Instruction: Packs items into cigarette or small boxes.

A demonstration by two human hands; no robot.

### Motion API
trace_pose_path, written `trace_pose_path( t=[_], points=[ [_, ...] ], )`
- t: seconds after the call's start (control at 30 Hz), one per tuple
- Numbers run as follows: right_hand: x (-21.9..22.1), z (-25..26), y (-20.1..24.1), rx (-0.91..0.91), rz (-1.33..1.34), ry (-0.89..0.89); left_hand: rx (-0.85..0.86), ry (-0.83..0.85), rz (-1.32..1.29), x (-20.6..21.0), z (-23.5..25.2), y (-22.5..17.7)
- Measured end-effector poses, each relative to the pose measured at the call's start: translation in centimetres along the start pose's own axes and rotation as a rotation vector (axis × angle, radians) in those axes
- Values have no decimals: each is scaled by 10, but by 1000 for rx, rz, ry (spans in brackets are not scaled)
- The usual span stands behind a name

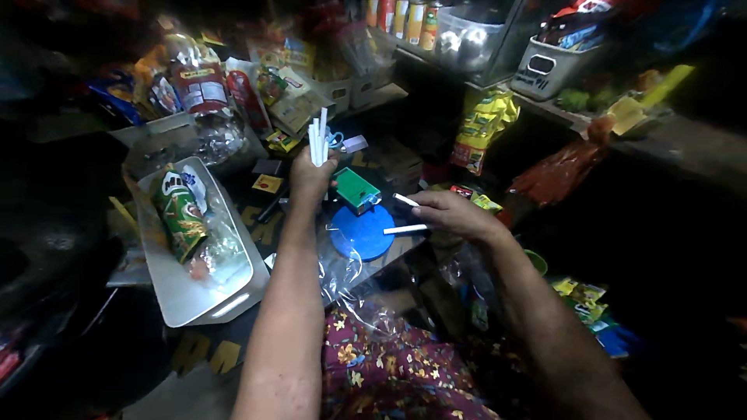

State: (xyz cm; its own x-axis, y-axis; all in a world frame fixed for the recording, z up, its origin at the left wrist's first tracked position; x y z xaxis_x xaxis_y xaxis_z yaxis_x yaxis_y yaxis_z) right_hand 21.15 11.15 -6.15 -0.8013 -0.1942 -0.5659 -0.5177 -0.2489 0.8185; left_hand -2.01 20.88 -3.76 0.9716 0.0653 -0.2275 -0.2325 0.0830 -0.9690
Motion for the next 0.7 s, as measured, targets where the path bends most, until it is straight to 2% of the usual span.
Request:
trace_pose_path(
  t=[0.07,0.13,0.27,0.3,0.47,0.6,0.7],
  points=[
    [2,1,1,2,-33,-2,-5,-19,1,-1,0,0],
    [8,3,0,10,-22,-89,-12,-23,0,-1,0,2],
    [30,3,-6,-52,-69,-503,-12,-19,22,1,-1,5],
    [35,0,-7,-53,-78,-551,-10,-18,28,1,-1,7],
    [35,-9,16,-40,-313,-433,10,-30,17,3,2,8],
    [35,-5,19,-150,-473,-467,15,-9,43,2,5,10],
    [38,2,14,-153,-483,-479,11,-18,78,1,4,8]
  ],
)
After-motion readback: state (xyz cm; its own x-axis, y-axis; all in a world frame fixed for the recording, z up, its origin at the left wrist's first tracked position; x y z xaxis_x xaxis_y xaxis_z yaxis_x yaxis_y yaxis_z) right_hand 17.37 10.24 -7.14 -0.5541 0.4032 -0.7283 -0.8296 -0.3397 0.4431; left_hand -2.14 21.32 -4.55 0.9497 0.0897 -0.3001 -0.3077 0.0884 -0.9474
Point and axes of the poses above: each hand's wrist, its own z-axis towards the middle knuckle, its own x-axis out of the palm, y = z × x, the point moved 4 cm from there along z, towards the middle knuckle, and after that the axes turned 3 degrees about -y, right-handed, at the moved point
